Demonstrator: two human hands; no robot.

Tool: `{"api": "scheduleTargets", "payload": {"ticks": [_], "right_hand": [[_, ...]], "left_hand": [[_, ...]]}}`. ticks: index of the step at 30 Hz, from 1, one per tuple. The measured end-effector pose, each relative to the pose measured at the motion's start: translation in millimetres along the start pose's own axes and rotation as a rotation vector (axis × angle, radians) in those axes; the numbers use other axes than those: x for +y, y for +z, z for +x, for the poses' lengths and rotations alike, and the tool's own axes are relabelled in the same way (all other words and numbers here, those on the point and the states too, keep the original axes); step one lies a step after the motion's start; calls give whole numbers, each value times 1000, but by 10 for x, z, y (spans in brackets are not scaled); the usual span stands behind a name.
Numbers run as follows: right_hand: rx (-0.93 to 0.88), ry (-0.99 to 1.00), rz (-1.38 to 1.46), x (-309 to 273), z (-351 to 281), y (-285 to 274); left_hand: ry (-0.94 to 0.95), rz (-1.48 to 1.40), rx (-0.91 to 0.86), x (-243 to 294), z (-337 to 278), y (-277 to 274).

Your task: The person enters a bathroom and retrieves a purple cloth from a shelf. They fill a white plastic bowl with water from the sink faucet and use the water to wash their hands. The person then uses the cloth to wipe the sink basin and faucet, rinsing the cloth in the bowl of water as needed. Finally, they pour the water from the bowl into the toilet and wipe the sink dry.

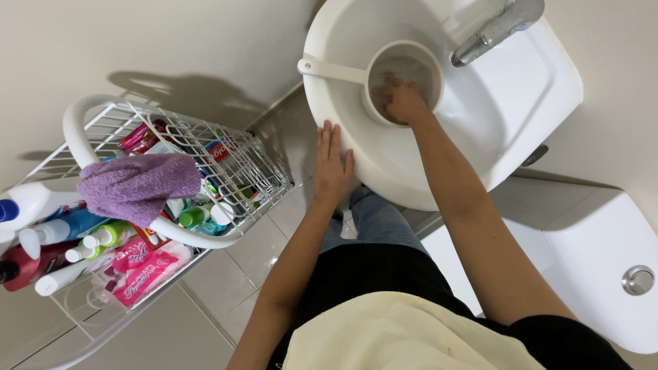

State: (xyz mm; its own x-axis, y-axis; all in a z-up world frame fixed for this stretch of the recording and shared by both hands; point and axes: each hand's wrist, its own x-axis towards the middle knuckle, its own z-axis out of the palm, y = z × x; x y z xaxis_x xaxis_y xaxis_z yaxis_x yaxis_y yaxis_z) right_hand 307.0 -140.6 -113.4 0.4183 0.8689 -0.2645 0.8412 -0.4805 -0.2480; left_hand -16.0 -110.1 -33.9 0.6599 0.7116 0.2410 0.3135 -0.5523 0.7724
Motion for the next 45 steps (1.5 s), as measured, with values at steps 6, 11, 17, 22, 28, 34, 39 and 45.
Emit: {"api": "scheduleTargets", "payload": {"ticks": [6,11,17,22,28,34,39,45], "right_hand": [[102,-80,182,-513,-327,-578],[493,171,274,14,-96,-405],[168,615,985,-66,-67,-505],[-39,423,1749,-1158,-329,-1062],[396,-470,765,-2100,-608,-655],[496,-524,127,-2171,-649,-358],[421,-322,60,-2177,127,-232],[235,-339,-155,-2459,-163,-547]], "left_hand": [[4,0,25,12,7,-1],[11,-38,77,37,63,-48],[6,-134,220,-18,226,-87],[-103,-270,255,-284,391,-3],[-105,-390,171,-411,523,45],[-76,-349,23,-447,35,-86],[-227,-479,-29,-207,26,-247],[-398,-1028,92,-534,234,-107]]}}
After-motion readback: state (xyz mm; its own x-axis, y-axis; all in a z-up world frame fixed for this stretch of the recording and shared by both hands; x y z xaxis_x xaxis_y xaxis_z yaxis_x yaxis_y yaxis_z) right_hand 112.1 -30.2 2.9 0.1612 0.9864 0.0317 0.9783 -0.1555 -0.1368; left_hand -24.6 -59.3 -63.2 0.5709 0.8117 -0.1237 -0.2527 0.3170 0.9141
